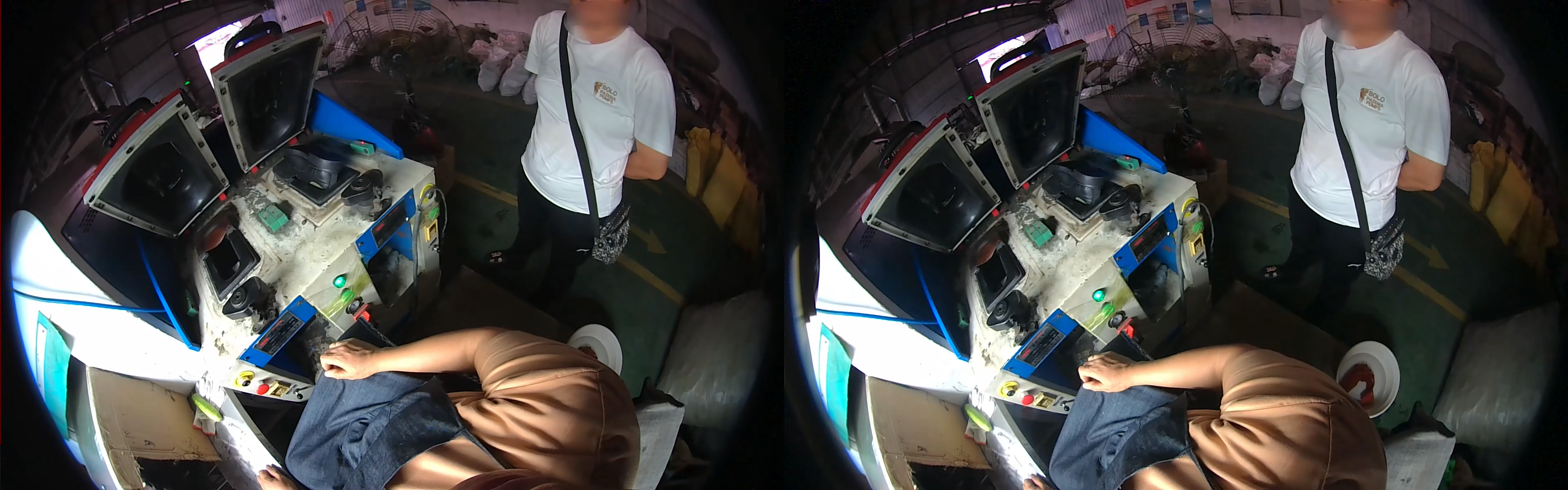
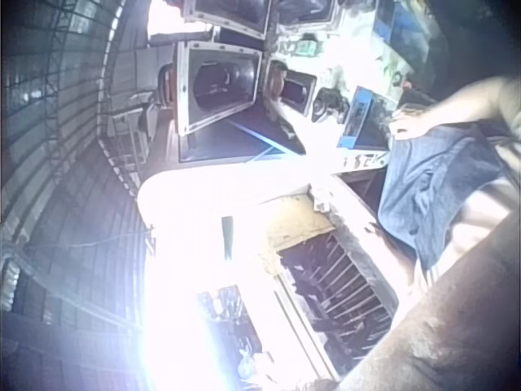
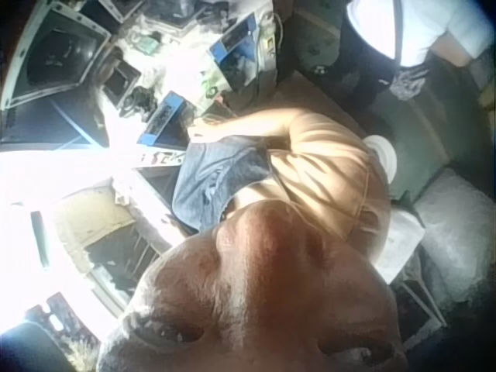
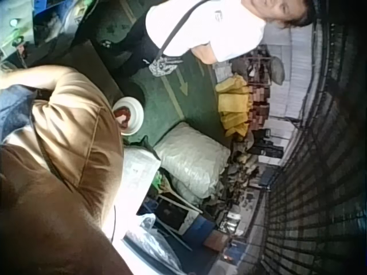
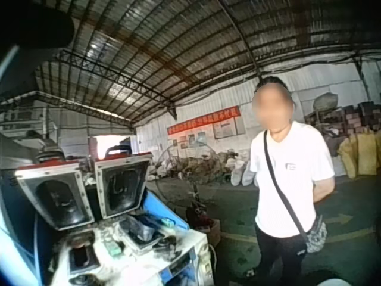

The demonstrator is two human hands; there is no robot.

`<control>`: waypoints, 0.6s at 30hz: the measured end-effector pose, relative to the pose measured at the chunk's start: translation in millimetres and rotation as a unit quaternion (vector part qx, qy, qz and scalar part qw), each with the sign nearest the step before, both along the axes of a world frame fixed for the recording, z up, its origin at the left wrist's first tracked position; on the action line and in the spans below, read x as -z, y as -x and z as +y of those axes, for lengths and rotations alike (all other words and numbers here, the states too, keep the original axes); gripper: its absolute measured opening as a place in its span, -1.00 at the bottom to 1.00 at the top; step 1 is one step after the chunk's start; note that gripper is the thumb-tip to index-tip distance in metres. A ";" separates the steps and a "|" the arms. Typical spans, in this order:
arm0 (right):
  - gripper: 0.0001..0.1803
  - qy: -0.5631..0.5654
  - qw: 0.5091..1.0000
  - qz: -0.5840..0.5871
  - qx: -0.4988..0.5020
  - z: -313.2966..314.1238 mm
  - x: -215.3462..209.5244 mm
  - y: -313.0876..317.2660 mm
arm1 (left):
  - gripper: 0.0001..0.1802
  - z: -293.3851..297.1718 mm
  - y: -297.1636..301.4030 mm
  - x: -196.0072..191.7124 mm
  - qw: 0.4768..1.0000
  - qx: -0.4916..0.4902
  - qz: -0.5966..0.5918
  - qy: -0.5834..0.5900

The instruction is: The person repeatedly picks up black shoes from a conveyor belt, places them into a machine, and removes them after a short interval. They handle the shoes one at a time, inspecting them briefly before returning them to the belt.

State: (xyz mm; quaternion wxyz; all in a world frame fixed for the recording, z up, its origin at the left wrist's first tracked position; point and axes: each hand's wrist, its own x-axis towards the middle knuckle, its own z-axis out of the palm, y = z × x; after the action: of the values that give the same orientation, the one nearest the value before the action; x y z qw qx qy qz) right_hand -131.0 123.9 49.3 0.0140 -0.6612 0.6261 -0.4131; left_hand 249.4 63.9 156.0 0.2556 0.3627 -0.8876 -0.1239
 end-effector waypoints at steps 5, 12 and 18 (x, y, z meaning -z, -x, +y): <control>-0.85 -0.016 0.984 -0.175 -0.024 8.5 -5.7 4.3 | -0.55 0.2 -1.3 -1.5 1.000 0.000 0.001 -0.001; -0.72 0.157 0.898 -0.402 -0.089 26.3 -92.0 41.0 | -0.51 3.4 -3.4 -3.7 1.000 0.004 -0.003 -0.004; -0.24 0.214 0.921 -0.324 -0.033 35.7 -219.1 99.4 | -0.48 7.8 -1.7 -7.4 1.000 0.009 -0.003 -0.003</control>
State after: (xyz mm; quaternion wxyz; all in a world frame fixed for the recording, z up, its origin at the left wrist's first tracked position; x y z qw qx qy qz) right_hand -230.4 159.6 268.5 0.0875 -0.4986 0.4622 -0.7281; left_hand 251.1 71.7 163.3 0.2511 0.3559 -0.8910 -0.1278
